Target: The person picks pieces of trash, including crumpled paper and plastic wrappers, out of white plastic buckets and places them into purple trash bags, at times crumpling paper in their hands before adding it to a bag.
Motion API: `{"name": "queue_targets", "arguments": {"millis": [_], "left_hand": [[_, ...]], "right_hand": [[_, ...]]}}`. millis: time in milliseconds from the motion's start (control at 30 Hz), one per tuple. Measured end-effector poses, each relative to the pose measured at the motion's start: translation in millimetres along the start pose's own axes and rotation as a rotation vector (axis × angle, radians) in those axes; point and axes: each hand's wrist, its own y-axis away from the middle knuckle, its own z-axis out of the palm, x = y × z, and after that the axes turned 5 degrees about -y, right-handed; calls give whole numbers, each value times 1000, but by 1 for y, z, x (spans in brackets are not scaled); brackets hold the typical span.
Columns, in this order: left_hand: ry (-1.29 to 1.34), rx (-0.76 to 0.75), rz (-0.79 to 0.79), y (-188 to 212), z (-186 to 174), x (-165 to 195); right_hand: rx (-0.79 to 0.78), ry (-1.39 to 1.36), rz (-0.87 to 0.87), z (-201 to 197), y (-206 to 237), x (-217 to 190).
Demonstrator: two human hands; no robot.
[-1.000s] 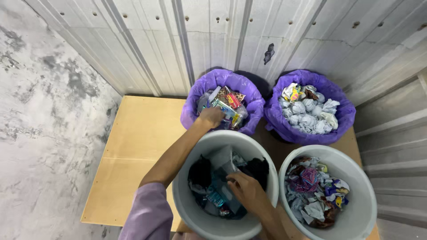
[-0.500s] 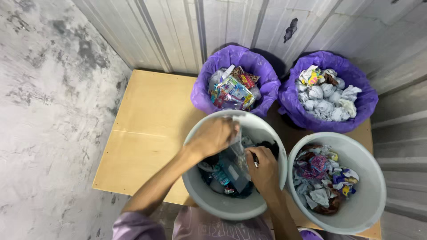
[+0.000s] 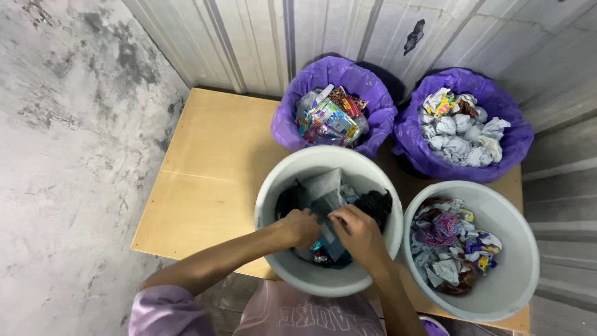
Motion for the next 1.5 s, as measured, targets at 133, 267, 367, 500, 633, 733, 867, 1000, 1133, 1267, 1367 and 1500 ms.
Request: {"name": "queue_targets", "arguments": {"millis": [133, 267, 367, 500, 633, 733, 867, 1000, 1133, 1267, 1367, 1500], "left_hand": [[-100, -145, -177, -19, 15, 4], [-95, -55, -179, -15, 12, 4], [-136, 12, -97, -1, 7, 2], [-98, 106, -37, 5, 1, -1], [-119, 169, 62, -2, 9, 7], [-234, -4, 83, -16, 18, 26], [-351, -141, 120, -44, 20, 33], [-468, -60, 134, -53, 18, 33], [-452, -65, 127, -43, 12, 40], [-440, -63, 155, -24, -5, 37], [-301, -85, 174, -4, -29, 30], [60, 25, 91, 40, -71, 21]], "right_hand": [[-61, 20, -122, 2, 2, 0], [-68, 85, -82, 1, 1, 4], [-59, 89, -41, 2, 0, 7], [-84, 98, -12, 2, 0, 7], [-82, 76, -33, 2, 0, 6], [-94, 75, -15, 1, -1, 6], [-77, 83, -13, 2, 0, 7], [-51, 49, -9, 3, 1, 9], [-103, 38, 51, 2, 1, 11], [-110, 50, 71, 1, 0, 8], [-72, 0, 100, 0, 1, 5], [100, -154, 42, -1, 2, 5]]}}
